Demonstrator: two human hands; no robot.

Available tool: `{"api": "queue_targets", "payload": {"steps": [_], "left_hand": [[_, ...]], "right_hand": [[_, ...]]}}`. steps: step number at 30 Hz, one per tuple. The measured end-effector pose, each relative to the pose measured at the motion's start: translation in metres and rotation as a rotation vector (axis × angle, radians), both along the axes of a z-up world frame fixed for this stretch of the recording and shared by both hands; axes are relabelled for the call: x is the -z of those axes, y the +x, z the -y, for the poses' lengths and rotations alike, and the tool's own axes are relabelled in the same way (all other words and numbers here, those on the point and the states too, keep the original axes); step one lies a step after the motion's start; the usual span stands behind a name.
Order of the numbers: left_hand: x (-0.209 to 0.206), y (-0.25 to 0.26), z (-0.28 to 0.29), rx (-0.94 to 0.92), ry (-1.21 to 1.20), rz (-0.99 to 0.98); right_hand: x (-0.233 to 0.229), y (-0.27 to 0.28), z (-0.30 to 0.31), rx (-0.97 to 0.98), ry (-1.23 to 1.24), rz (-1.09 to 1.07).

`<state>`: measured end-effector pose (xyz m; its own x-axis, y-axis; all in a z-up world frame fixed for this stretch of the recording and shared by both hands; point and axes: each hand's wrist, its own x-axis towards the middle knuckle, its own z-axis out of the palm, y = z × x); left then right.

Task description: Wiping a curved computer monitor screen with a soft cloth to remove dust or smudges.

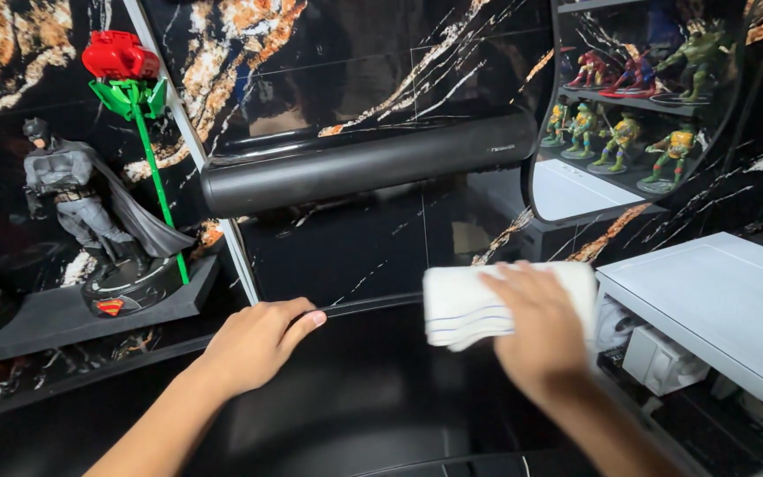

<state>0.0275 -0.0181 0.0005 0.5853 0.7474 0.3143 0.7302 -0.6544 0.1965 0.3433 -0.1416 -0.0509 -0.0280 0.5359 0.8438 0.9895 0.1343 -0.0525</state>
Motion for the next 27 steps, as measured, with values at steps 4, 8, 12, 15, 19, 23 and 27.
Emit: {"api": "queue_targets", "payload": {"steps": [4, 8, 12, 15, 19, 23, 27], "left_hand": [[0.0, 0.0, 0.001, -0.016, 0.011, -0.011], [0.005, 0.001, -0.003, -0.036, -0.002, -0.024], [0.006, -0.001, -0.004, -0.015, 0.013, -0.021], [0.007, 0.0, -0.004, -0.017, 0.025, -0.016], [0.001, 0.012, 0.003, -0.025, 0.03, -0.03], [-0.01, 0.062, 0.017, 0.002, 0.041, -0.05], [0.006, 0.106, 0.014, 0.135, 0.047, 0.041]], "right_hand": [[-0.003, -0.064, -0.021, -0.078, -0.077, -0.075], [-0.008, -0.07, -0.018, -0.179, -0.093, -0.022], [-0.014, -0.027, 0.004, -0.173, -0.13, -0.02], [-0.012, 0.016, 0.02, -0.097, -0.152, -0.009], [-0.004, 0.045, 0.026, 0.024, -0.086, -0.003], [0.005, 0.02, 0.006, 0.018, -0.007, -0.055], [-0.002, -0.001, 0.006, -0.032, -0.006, -0.046]]}}
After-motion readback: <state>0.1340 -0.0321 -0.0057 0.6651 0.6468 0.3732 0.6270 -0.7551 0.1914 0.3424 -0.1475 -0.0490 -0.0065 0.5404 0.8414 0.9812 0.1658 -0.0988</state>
